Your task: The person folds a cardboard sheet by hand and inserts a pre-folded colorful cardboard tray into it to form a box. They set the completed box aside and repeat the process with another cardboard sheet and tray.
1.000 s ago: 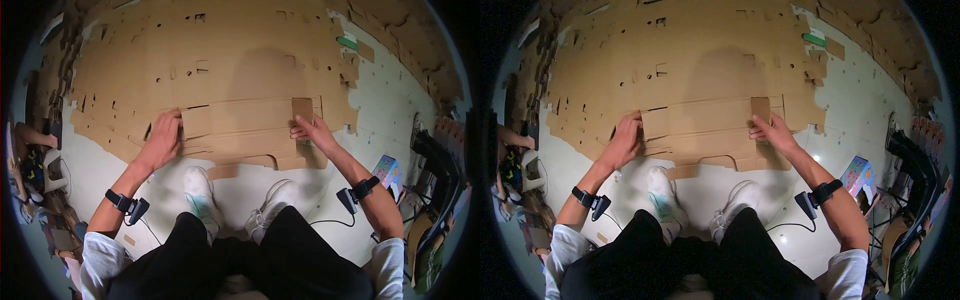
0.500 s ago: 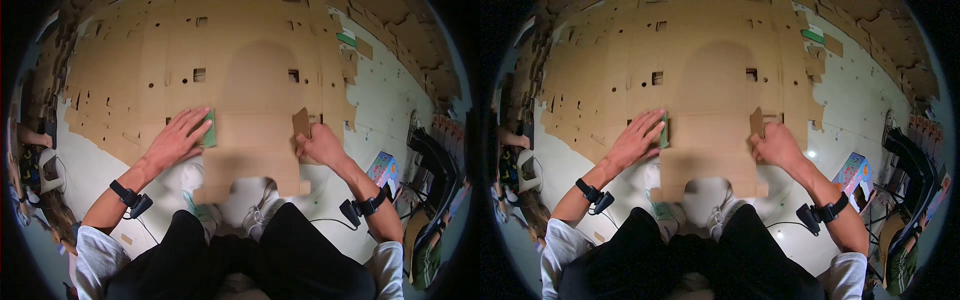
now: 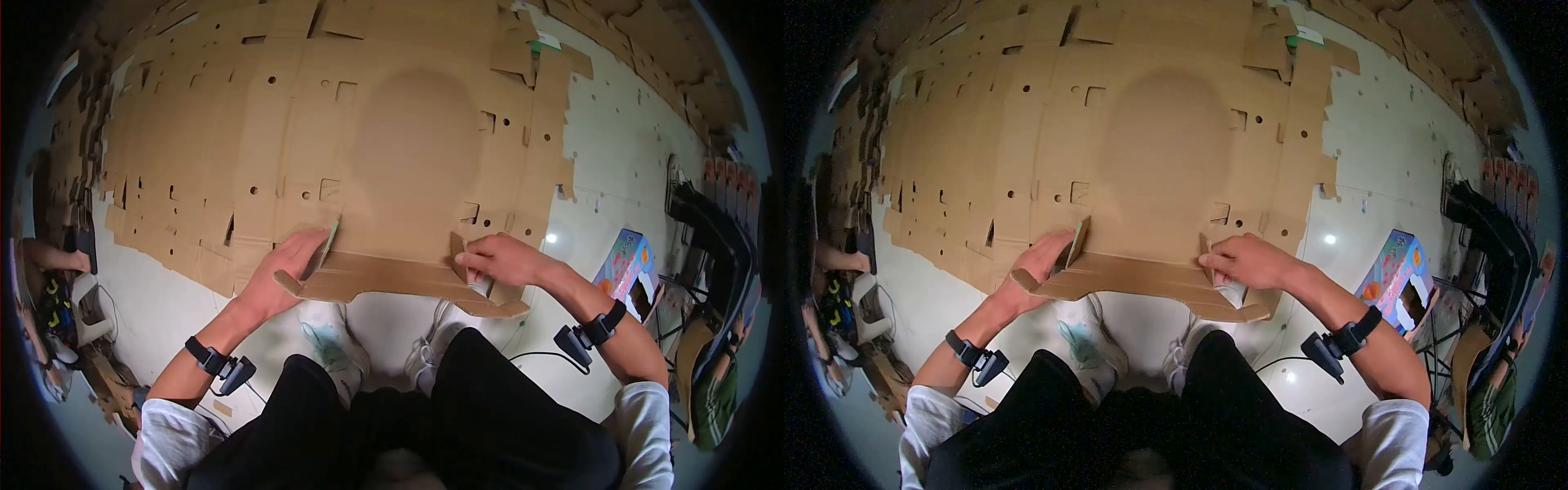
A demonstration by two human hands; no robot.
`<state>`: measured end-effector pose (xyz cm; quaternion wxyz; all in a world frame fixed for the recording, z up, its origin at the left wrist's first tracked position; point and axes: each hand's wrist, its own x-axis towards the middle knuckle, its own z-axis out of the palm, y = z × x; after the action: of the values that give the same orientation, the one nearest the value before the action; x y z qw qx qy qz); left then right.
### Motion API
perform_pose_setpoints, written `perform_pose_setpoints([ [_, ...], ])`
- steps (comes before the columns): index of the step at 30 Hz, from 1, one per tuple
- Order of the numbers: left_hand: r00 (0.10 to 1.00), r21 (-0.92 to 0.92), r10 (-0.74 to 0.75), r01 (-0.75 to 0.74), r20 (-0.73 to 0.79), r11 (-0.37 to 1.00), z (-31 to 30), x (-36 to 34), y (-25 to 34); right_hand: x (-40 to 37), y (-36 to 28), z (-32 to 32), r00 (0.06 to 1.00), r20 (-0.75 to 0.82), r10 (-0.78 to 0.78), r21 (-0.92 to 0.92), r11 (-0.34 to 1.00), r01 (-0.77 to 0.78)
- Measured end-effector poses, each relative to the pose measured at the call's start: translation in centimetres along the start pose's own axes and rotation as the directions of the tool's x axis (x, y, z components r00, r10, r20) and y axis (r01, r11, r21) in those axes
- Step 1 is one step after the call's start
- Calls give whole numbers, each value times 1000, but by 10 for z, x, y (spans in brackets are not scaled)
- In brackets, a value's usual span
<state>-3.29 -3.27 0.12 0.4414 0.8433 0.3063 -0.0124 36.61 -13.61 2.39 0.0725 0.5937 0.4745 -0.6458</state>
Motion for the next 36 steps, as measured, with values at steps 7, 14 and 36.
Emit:
perform_pose_setpoints([
  [7,998,90,42,-45,40,995,-7,9,3,-41,126,29,953,-303,-11,-293,953,-82],
  [14,996,127,78,-83,41,988,-6,11,-1,-72,205,65,886,-275,373,36,925,-378],
  [36,988,257,95,-124,121,958,-12,23,11,-54,143,49,763,-624,166,189,980,-58],
])
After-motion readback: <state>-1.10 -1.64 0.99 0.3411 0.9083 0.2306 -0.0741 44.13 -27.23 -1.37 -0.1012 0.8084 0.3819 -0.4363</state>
